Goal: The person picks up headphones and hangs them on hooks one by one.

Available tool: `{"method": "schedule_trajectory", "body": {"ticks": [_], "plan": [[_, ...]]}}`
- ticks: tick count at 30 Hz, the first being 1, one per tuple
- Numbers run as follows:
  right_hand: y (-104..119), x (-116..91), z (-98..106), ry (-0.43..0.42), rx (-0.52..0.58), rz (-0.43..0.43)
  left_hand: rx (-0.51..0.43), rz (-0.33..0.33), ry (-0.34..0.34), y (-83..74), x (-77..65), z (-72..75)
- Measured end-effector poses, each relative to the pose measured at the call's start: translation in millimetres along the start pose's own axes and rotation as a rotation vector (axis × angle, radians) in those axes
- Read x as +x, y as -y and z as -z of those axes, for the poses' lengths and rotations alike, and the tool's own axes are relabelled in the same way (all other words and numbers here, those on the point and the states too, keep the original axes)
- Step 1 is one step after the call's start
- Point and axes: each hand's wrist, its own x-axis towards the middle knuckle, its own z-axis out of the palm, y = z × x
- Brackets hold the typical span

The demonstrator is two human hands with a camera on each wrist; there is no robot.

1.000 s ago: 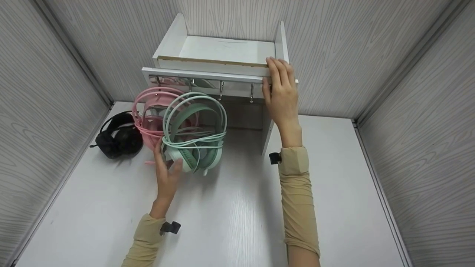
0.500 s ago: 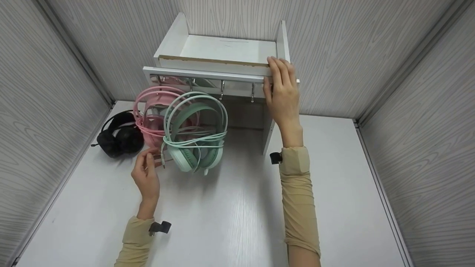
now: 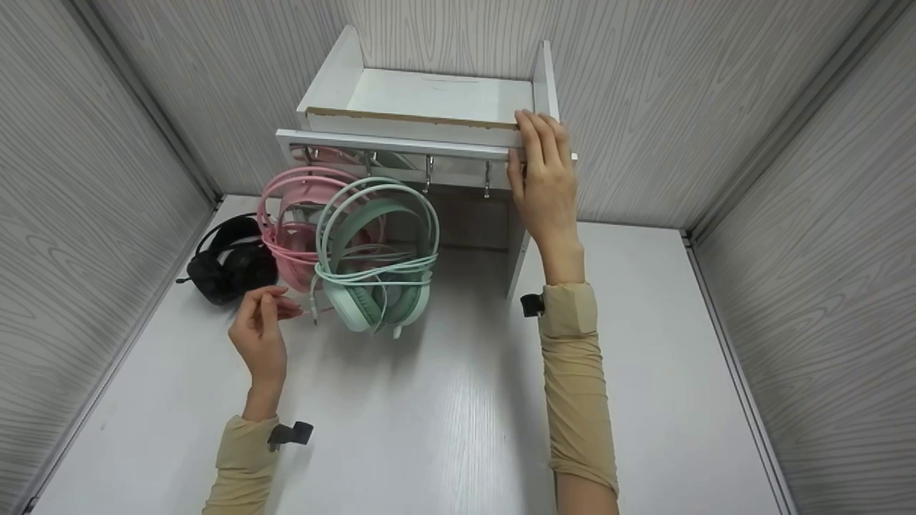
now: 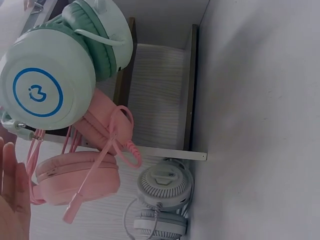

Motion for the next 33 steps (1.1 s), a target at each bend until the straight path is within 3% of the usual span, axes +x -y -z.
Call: {"method": "schedule_trajectory", "body": {"ticks": [14, 18, 22, 25, 33], "plan": [[-1, 0, 3, 0.001, -0.005, -0.011, 0.057, -0.041, -0.049, 6.0, 34.0, 23.6], [-1, 0, 3, 0.004, -0.003, -0.012, 0.062, 0.009, -0.065, 22.0, 48.0, 36.8], [-2, -1, 2, 0.008, 0.009, -0.007, 0.073, 0.060, -0.086, 51.7, 64.2, 53.9], [-2, -2, 2, 0.003, 0.007, -0.002, 0.153, 0.090, -0.093, 72.6, 78.8, 67.2], [-1, 0, -1, -0.006, 0.004, 0.006, 0.518, 0.189, -0.126, 103.3, 113.4, 99.2]]}}
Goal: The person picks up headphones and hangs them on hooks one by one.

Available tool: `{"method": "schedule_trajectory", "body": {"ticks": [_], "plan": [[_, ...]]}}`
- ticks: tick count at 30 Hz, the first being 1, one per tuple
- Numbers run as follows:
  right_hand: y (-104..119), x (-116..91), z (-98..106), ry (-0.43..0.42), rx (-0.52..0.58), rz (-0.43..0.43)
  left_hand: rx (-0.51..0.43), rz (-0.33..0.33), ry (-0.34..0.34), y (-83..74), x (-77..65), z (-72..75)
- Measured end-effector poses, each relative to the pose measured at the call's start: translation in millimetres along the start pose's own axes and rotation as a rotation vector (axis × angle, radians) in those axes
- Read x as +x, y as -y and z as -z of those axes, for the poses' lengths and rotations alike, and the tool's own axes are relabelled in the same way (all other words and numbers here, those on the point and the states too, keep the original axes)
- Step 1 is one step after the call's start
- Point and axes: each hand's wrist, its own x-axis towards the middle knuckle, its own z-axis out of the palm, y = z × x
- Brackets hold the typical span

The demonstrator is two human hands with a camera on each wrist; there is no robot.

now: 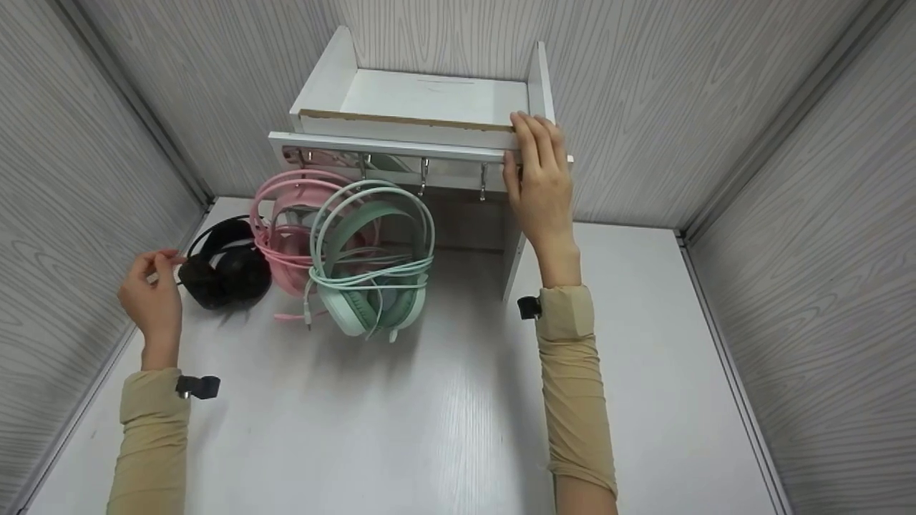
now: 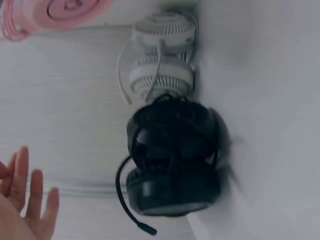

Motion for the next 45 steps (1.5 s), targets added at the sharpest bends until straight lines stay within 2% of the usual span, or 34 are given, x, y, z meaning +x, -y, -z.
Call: {"method": "schedule_trajectory", "body": {"ticks": [5, 9, 12, 16, 18, 20, 23, 27, 30, 32, 39, 43, 45], "plan": [[0, 1, 0, -0.005, -0.005, 0.004, 0.070, 0.092, 0.029, 19.0, 17.6, 0.7], [-1, 1, 0, -0.010, -0.014, 0.010, 0.103, 0.162, 0.123, 30.7, 26.0, 1.0], [-1, 1, 0, -0.012, -0.017, 0.010, 0.151, 0.255, 0.233, 38.0, 29.4, 2.3], [-1, 0, -2, -0.007, -0.012, 0.010, 0.204, 0.424, 0.413, 47.7, 29.8, 4.0], [1, 0, -2, -0.004, -0.005, 0.009, 0.200, 0.512, 0.495, 51.7, 27.9, 5.0], [2, -1, -2, -0.002, -0.002, 0.009, 0.137, 0.608, 0.550, 54.3, 25.5, 6.1], [4, -1, -2, 0.000, -0.010, 0.012, -0.071, 0.759, 0.551, 54.5, 23.3, 7.4], [5, -2, -2, -0.007, -0.020, 0.012, -0.316, 0.898, 0.558, 49.6, 22.7, 10.9], [6, -3, -2, -0.014, -0.017, 0.013, -0.372, 0.939, 0.601, 46.3, 22.2, 12.9], [6, -4, -2, -0.015, -0.018, 0.015, -0.412, 0.972, 0.603, 46.7, 22.1, 12.1], [7, -5, -4, -0.019, -0.014, 0.017, -0.630, 1.145, 0.519, 60.7, 26.0, 7.7], [6, -5, -4, -0.024, -0.010, 0.012, -0.669, 1.188, 0.490, 67.7, 25.8, 5.7], [6, -5, -4, -0.021, -0.012, 0.012, -0.642, 1.197, 0.475, 69.2, 24.4, 4.5]]}}
